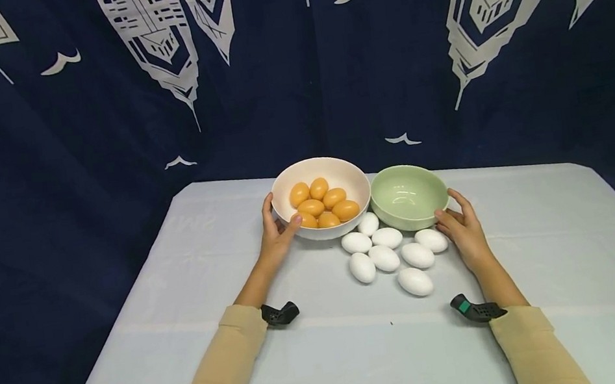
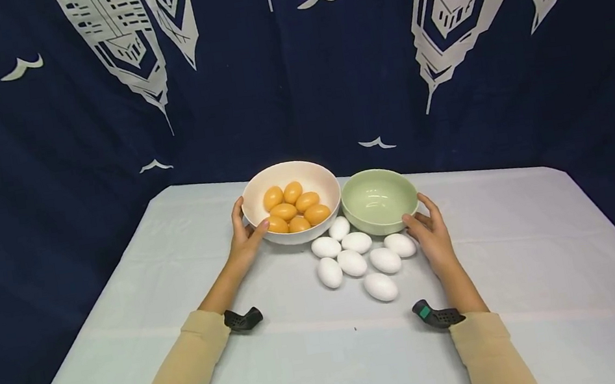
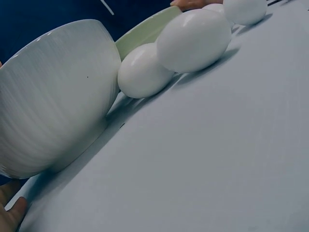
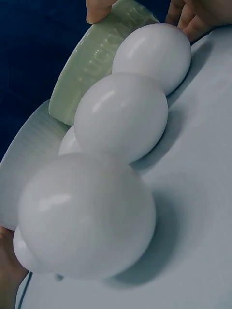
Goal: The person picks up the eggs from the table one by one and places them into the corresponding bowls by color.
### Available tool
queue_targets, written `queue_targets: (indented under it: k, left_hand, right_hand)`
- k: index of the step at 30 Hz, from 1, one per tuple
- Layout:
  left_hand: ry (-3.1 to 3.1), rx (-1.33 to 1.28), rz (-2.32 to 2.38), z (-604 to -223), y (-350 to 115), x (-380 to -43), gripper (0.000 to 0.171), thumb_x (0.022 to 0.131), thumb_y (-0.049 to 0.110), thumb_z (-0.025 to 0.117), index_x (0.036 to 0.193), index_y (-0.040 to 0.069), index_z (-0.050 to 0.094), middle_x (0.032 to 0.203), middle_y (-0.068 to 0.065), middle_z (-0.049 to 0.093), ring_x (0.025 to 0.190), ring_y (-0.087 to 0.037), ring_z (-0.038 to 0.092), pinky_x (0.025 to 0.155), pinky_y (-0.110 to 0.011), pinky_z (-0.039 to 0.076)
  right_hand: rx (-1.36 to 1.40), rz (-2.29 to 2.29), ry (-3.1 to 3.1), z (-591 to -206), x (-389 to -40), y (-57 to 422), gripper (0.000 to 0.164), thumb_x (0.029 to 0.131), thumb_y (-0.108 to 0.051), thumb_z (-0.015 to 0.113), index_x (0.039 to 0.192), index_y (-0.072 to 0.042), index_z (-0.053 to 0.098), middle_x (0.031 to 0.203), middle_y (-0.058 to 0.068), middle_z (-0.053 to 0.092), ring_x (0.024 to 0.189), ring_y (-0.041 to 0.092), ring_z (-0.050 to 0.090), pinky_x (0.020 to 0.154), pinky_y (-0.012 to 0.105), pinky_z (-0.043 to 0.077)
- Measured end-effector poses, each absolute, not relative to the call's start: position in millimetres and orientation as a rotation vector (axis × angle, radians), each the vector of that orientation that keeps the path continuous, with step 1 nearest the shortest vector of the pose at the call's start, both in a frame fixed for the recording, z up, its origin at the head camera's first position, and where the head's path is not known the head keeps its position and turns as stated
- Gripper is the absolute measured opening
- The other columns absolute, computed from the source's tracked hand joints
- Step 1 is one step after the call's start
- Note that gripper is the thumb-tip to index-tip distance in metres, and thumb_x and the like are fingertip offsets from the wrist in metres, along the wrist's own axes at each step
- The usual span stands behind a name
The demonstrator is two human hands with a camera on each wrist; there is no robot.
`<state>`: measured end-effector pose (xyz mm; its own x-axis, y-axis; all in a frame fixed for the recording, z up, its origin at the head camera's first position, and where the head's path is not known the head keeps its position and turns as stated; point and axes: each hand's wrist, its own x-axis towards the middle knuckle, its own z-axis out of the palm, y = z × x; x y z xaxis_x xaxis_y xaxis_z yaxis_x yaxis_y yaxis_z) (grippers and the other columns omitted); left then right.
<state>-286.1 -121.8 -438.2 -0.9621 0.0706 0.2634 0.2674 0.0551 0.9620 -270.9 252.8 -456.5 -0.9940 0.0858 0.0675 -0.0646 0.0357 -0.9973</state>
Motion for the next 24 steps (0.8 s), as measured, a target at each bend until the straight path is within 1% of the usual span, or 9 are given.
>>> queue_targets:
  k: [2,5,7,9,14,18,24]
  left_hand:
    - [-2.191,-0.325,-2.007,-445,-123,-290,0.086,0.096,0.016,0.063,0.156,0.010,0.002,0.161,-0.015,-0.002,0.135,-0.042,0.035,0.109,-0.047,0.032]
    - [-2.247,-0.288,-1.885,-453,-124,-295,0.086,0.095,0.023,0.065,0.156,0.015,0.006,0.161,-0.013,0.002,0.140,-0.036,0.028,0.113,-0.044,0.027]
    - [-2.326,-0.264,-1.750,-451,-125,-295,0.084,0.094,0.028,0.066,0.155,0.016,0.011,0.161,-0.014,0.007,0.143,-0.032,0.023,0.115,-0.042,0.022]
    - [-2.411,-0.258,-1.612,-445,-127,-295,0.082,0.092,0.034,0.067,0.154,0.016,0.016,0.160,-0.015,0.011,0.145,-0.032,0.018,0.116,-0.045,0.018]
    - [-2.567,-0.280,-1.363,-424,-130,-291,0.083,0.090,0.042,0.067,0.153,0.013,0.022,0.158,-0.020,0.016,0.144,-0.036,0.019,0.114,-0.053,0.020]
    - [-2.644,-0.264,-1.272,-410,-125,-282,0.082,0.090,0.045,0.066,0.153,0.014,0.023,0.158,-0.022,0.014,0.143,-0.041,0.019,0.112,-0.059,0.020]
    - [-2.726,-0.261,-1.215,-397,-114,-263,0.080,0.090,0.045,0.065,0.153,0.017,0.024,0.159,-0.022,0.010,0.144,-0.040,0.018,0.109,-0.064,0.015]
  right_hand:
    - [-0.014,2.099,-2.191,-457,-271,253,0.073,0.099,-0.028,0.057,0.158,-0.019,0.013,0.146,0.034,0.028,0.101,-0.001,0.052,0.086,0.011,0.045]
    - [-0.005,2.099,-2.198,-457,-271,253,0.074,0.100,-0.028,0.057,0.158,-0.020,0.012,0.147,0.033,0.028,0.102,-0.001,0.051,0.086,0.011,0.045]
    - [-0.004,2.100,-2.199,-457,-271,253,0.074,0.100,-0.027,0.056,0.158,-0.020,0.012,0.147,0.033,0.028,0.102,0.000,0.051,0.086,0.010,0.045]
    - [-0.005,2.099,-2.196,-457,-270,253,0.074,0.100,-0.027,0.057,0.158,-0.019,0.012,0.147,0.033,0.028,0.103,0.000,0.051,0.086,0.010,0.045]
    - [-0.015,2.091,-2.186,-456,-270,252,0.073,0.099,-0.028,0.057,0.158,-0.019,0.014,0.147,0.034,0.028,0.102,0.001,0.051,0.085,0.010,0.045]
    - [-0.029,2.092,-2.185,-457,-270,252,0.073,0.099,-0.029,0.057,0.157,-0.020,0.015,0.146,0.034,0.029,0.102,0.001,0.051,0.085,0.010,0.045]
    - [-0.033,2.089,-2.182,-459,-271,251,0.073,0.099,-0.030,0.058,0.157,-0.020,0.016,0.146,0.034,0.030,0.101,0.001,0.051,0.084,0.009,0.045]
